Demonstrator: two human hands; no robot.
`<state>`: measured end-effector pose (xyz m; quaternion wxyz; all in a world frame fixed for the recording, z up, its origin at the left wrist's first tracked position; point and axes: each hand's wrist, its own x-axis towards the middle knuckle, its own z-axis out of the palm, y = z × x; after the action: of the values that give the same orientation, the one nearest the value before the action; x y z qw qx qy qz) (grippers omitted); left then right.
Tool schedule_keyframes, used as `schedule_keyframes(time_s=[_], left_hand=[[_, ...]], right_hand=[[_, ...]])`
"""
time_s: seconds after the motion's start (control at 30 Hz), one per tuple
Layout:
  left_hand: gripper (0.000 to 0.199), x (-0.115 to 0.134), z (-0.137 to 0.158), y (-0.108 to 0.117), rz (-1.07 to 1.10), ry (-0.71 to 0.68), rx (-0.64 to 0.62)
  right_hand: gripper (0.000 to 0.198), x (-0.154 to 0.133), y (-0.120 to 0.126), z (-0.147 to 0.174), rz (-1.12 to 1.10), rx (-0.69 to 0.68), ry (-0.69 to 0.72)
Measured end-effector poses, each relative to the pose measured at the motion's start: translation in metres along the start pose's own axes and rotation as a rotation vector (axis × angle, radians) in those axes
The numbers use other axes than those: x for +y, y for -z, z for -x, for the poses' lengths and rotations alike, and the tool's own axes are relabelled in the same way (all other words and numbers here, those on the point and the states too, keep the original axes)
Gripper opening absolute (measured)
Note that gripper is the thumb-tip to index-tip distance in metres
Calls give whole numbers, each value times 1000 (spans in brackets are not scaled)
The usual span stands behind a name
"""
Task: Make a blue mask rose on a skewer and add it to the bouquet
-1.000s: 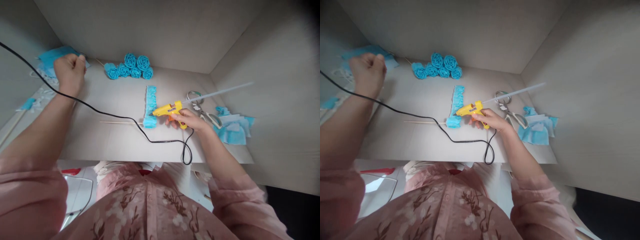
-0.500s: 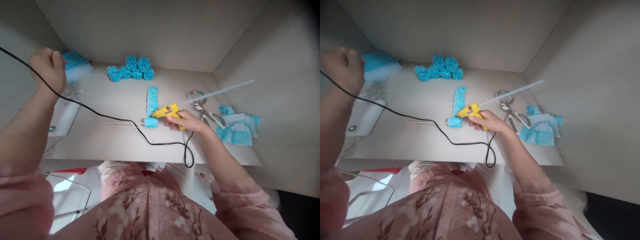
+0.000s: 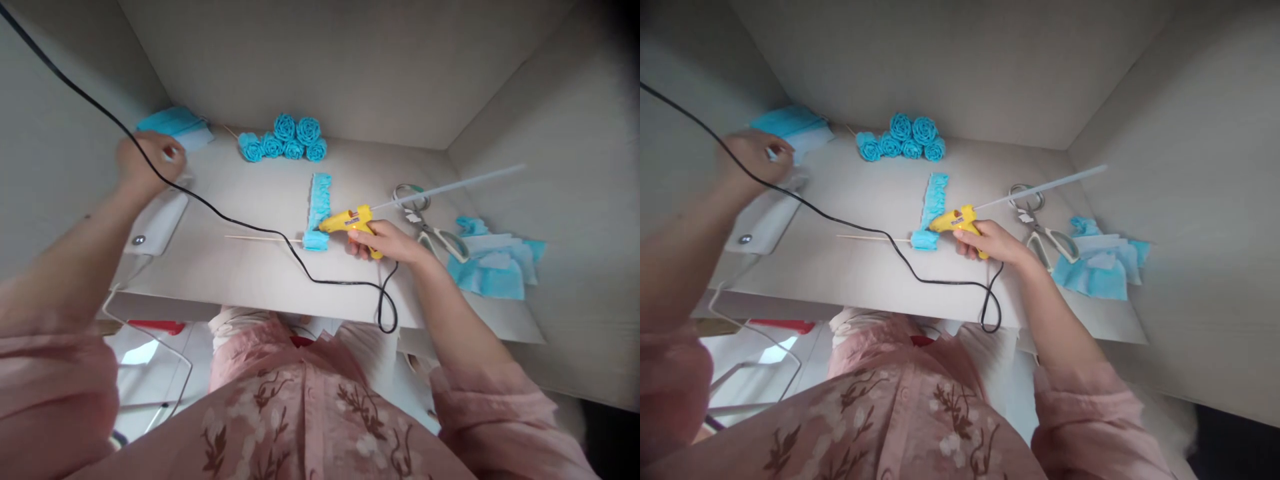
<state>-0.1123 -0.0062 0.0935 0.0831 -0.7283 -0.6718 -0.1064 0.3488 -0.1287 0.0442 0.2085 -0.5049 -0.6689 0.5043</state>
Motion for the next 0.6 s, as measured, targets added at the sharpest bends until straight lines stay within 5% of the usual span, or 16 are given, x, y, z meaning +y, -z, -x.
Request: schedule_keyframes(time_s=[0.13,0.3,0.6], left_hand=[[34,57,33,-20,-115,-302,-67],[45,86,45,-49,190,-513,-67],[31,108,34,-51,704,-181,-207]], right_hand=[[56,-1,1,0,17,-9,-6],[54,-2,1,0,12,-18,-25],[50,0,2,0,13,-20,-26]])
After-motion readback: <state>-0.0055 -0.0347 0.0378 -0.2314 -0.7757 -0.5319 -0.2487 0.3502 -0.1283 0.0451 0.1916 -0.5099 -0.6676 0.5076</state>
